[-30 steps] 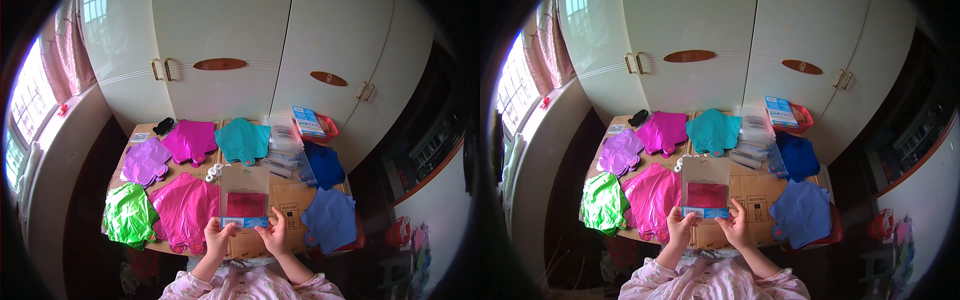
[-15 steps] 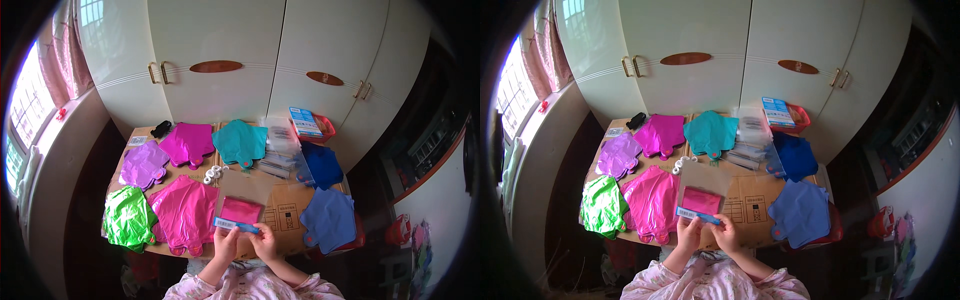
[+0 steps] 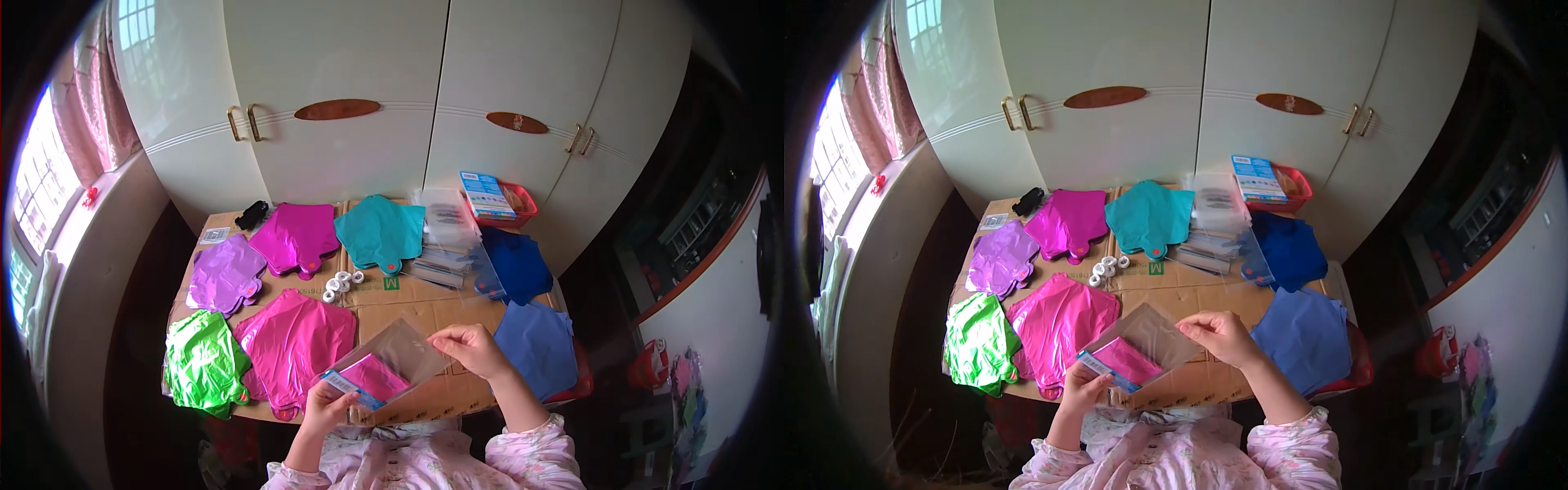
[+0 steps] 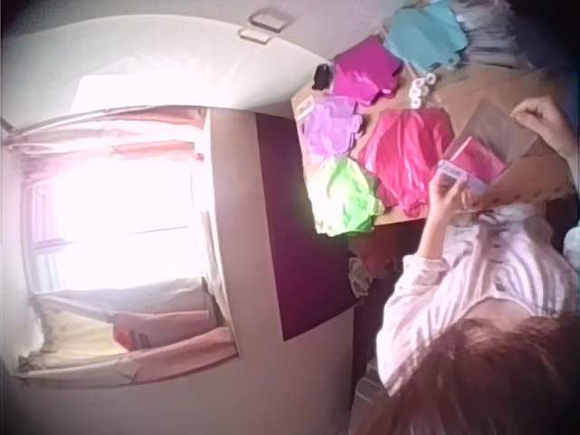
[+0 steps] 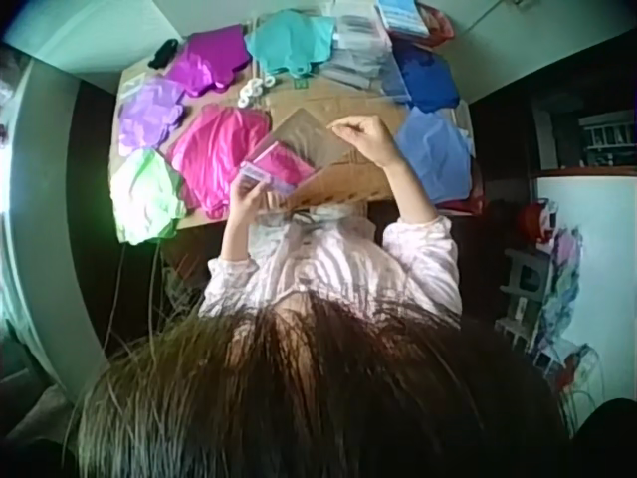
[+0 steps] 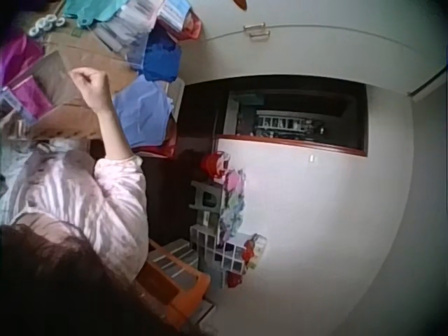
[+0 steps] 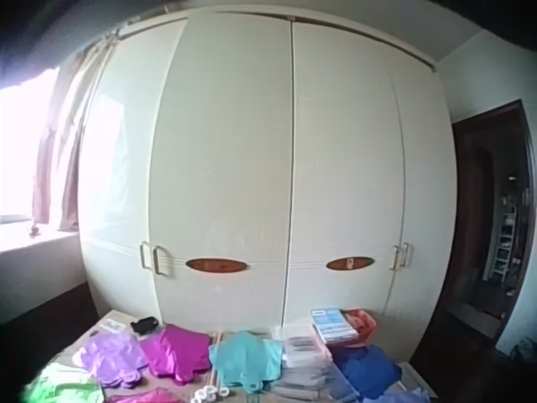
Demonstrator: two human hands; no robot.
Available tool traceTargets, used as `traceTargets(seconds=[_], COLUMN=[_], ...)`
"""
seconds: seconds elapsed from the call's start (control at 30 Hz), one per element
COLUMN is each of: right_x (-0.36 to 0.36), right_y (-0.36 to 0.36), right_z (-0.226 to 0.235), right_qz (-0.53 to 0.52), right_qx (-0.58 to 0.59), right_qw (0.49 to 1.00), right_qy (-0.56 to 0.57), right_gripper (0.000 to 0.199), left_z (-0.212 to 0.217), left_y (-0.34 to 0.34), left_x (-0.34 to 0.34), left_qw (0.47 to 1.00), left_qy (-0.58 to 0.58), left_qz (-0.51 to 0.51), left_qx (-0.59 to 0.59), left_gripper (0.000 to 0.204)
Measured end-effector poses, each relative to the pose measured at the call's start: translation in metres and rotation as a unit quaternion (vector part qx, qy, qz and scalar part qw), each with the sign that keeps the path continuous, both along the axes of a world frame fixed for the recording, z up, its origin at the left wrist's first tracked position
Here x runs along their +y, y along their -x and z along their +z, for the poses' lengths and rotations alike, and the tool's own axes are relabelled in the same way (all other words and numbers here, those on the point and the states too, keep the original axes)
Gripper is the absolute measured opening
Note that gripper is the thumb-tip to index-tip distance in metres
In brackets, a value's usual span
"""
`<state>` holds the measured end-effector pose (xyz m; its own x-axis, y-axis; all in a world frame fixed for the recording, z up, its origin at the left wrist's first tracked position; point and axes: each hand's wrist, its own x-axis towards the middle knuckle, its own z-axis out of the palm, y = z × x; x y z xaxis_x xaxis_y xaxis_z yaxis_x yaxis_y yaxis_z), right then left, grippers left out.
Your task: Folding and inserting colored plastic sheets into cardboard backings and clear plastic sleeves.
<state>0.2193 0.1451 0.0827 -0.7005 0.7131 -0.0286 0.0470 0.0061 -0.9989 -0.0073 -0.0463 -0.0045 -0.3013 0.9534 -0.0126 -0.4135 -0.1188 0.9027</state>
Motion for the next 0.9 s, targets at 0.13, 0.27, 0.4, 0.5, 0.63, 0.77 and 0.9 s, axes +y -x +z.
traceTargets(seconds=[0.13, 0.27, 0.4, 0.5, 0.63, 0.77, 0.9], right_x=[0.003, 0.003, 0.004, 0.006, 0.009, 0.012, 0.003], right_y=[0.001, -0.001, -0.002, -0.003, -0.005, -0.005, 0.003], right_z=[0.003, -0.003, -0.005, -0.008, -0.017, -0.017, -0.015], right_qz=[0.013, 0.038, 0.052, 0.062, 0.099, 0.134, 0.098], right_qx=[-0.025, 0.004, 0.031, 0.043, 0.067, 0.097, 0.048], right_qw=[0.999, 0.996, 0.989, 0.986, 0.977, 0.939, 0.980], right_qy=[0.033, 0.081, 0.133, 0.148, 0.176, 0.302, 0.166], right_gripper=[0.010, 0.007, 0.006, 0.008, 0.014, 0.022, 0.026], left_z=[-0.002, 0.000, -0.001, -0.008, -0.008, 0.009, 0.003], left_y=[0.007, 0.008, 0.008, 0.012, 0.013, 0.003, 0.001], left_x=[-0.002, -0.001, 0.000, -0.002, -0.003, 0.000, -0.002], left_qw=[0.999, 0.999, 0.999, 0.999, 0.999, 0.999, 1.000], left_qy=[0.008, 0.006, 0.015, 0.021, 0.030, 0.014, 0.007], left_qz=[-0.032, -0.040, -0.036, -0.043, -0.043, -0.018, 0.002], left_qx=[0.019, 0.009, 0.008, 0.017, 0.014, -0.038, -0.029], left_gripper=[0.012, 0.015, 0.016, 0.018, 0.021, 0.021, 0.021])
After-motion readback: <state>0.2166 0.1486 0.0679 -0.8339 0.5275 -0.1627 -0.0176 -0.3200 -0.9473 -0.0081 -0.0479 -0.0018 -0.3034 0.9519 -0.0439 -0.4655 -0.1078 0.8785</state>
